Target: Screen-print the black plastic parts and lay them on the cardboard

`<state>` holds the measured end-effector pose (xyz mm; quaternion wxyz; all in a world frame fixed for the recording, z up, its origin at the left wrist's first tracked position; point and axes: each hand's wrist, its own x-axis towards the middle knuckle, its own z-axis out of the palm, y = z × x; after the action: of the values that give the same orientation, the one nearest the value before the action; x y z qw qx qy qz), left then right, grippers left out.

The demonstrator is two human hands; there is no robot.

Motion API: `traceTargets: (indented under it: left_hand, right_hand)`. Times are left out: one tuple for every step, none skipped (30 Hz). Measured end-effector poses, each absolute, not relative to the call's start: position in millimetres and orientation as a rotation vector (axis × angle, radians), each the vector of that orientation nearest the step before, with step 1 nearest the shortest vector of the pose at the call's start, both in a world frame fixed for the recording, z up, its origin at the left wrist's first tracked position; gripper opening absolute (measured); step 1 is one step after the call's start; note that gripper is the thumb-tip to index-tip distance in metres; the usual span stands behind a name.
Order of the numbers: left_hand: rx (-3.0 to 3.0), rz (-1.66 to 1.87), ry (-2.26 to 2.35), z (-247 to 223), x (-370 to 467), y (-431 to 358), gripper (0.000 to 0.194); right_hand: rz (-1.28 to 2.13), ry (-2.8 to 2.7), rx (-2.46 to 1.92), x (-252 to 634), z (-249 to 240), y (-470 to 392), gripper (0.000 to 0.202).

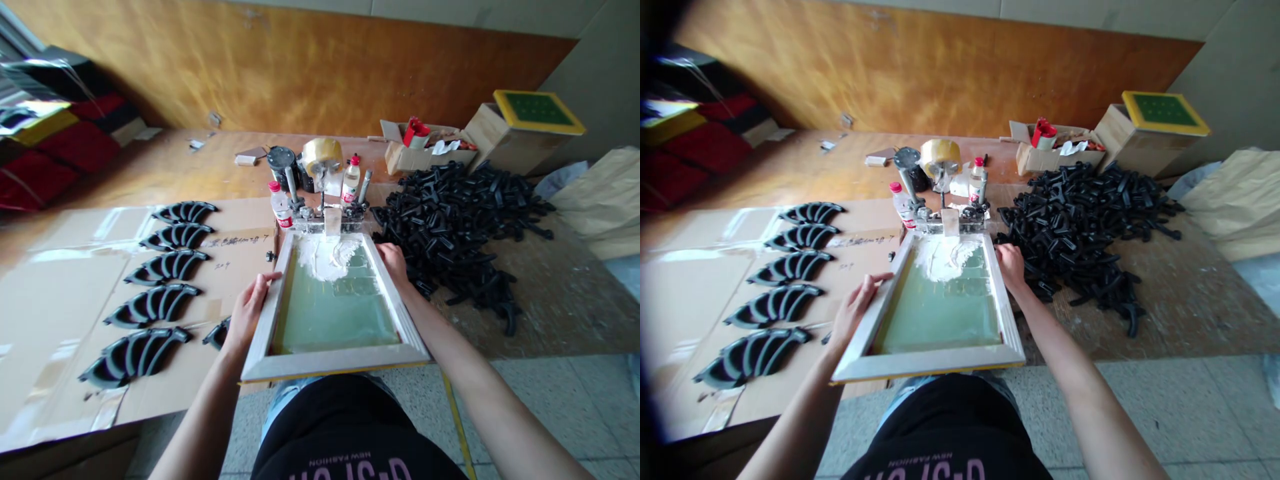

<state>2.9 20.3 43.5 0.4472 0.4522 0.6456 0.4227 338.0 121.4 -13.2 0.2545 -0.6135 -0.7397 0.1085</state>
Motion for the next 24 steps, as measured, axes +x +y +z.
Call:
traceTargets:
  left_hand:
    - [1.102, 0.981, 1.606, 29.0, 1.3, 14.5, 0.067]
    - [1.077, 0.939, 1.608, 14.1, 0.7, 10.4, 0.070]
    - [1.057, 0.914, 1.618, -0.2, 0.9, 8.0, 0.074]
    - [1.049, 0.892, 1.644, -13.1, 1.6, 7.0, 0.077]
    - [1.053, 0.872, 1.682, -23.9, 2.5, 6.9, 0.077]
    - [1.066, 0.860, 1.723, -32.1, 3.4, 7.5, 0.075]
    - [1.079, 0.855, 1.754, -37.7, 4.1, 8.4, 0.072]
    - [1.086, 0.856, 1.769, -41.1, 4.6, 9.1, 0.069]
    - [1.086, 0.859, 1.770, -42.7, 4.8, 9.6, 0.067]
    - [1.080, 0.863, 1.766, -43.0, 4.7, 9.8, 0.066]
    - [1.072, 0.866, 1.759, -42.8, 4.6, 9.7, 0.065]
    - [1.068, 0.865, 1.753, -42.4, 4.4, 9.4, 0.064]
    - [1.067, 0.863, 1.748, -42.3, 4.2, 9.0, 0.063]
    - [1.070, 0.859, 1.744, -42.4, 4.0, 8.6, 0.063]
    - [1.077, 0.854, 1.740, -42.8, 3.9, 8.3, 0.063]
    - [1.083, 0.848, 1.736, -43.3, 3.8, 8.1, 0.063]
    - [1.088, 0.846, 1.732, -43.9, 3.8, 8.0, 0.063]
    - [1.089, 0.845, 1.731, -44.2, 3.7, 8.0, 0.064]
    - [1.087, 0.846, 1.729, -44.4, 3.5, 8.1, 0.064]
    - [1.084, 0.845, 1.725, -44.2, 3.3, 8.1, 0.065]
    - [1.076, 0.846, 1.717, -43.8, 3.1, 8.1, 0.066]
    - [1.067, 0.846, 1.707, -43.4, 2.7, 8.0, 0.068]
    - [1.057, 0.847, 1.695, -42.9, 2.3, 7.9, 0.069]
    - [1.045, 0.850, 1.682, -42.5, 1.9, 7.8, 0.071]
  right_hand:
    - [0.239, -1.960, -1.671, 338.4, -7.4, 130.3, 0.034]
    - [0.179, -1.948, -1.632, 333.5, -1.6, 139.6, 0.036]
    - [0.122, -1.970, -1.561, 324.0, 3.8, 148.9, 0.041]
    - [0.078, -2.020, -1.479, 310.9, 8.6, 157.7, 0.047]
    - [0.055, -2.093, -1.403, 295.7, 12.3, 165.5, 0.052]
    - [0.057, -2.177, -1.362, 280.1, 14.8, 171.6, 0.051]
    - [0.079, -2.255, -1.359, 265.7, 15.7, 175.3, 0.045]
    - [0.110, -2.326, -1.383, 253.6, 15.3, 176.3, 0.036]
    - [0.141, -2.386, -1.417, 244.9, 13.7, 174.2, 0.025]
    - [0.165, -2.439, -1.437, 239.9, 11.5, 169.1, 0.016]
    - [0.178, -2.490, -1.424, 238.6, 9.1, 161.4, 0.010]
    - [0.181, -2.547, -1.365, 240.6, 7.2, 152.0, 0.005]
    - [0.183, -2.610, -1.265, 245.0, 6.2, 142.0, 0.004]
    - [0.191, -2.671, -1.142, 251.0, 6.6, 132.6, 0.005]
    - [0.210, -2.726, -1.011, 257.4, 8.2, 125.2, 0.007]
    - [0.241, -2.770, -0.893, 263.1, 10.6, 120.3, 0.009]
    - [0.280, -2.797, -0.807, 267.3, 13.5, 118.4, 0.010]
    - [0.316, -2.803, -0.764, 269.7, 16.0, 118.9, 0.009]
    - [0.337, -2.787, -0.768, 270.2, 17.4, 121.0, 0.007]
    - [0.334, -2.751, -0.808, 269.1, 17.3, 123.5, 0.007]
    - [0.308, -2.705, -0.863, 267.2, 15.4, 125.1, 0.007]
    - [0.266, -2.660, -0.907, 265.3, 11.7, 124.9, 0.010]
    - [0.223, -2.627, -0.922, 264.0, 6.9, 122.4, 0.013]
    - [0.188, -2.610, -0.907, 263.9, 1.6, 118.0, 0.016]
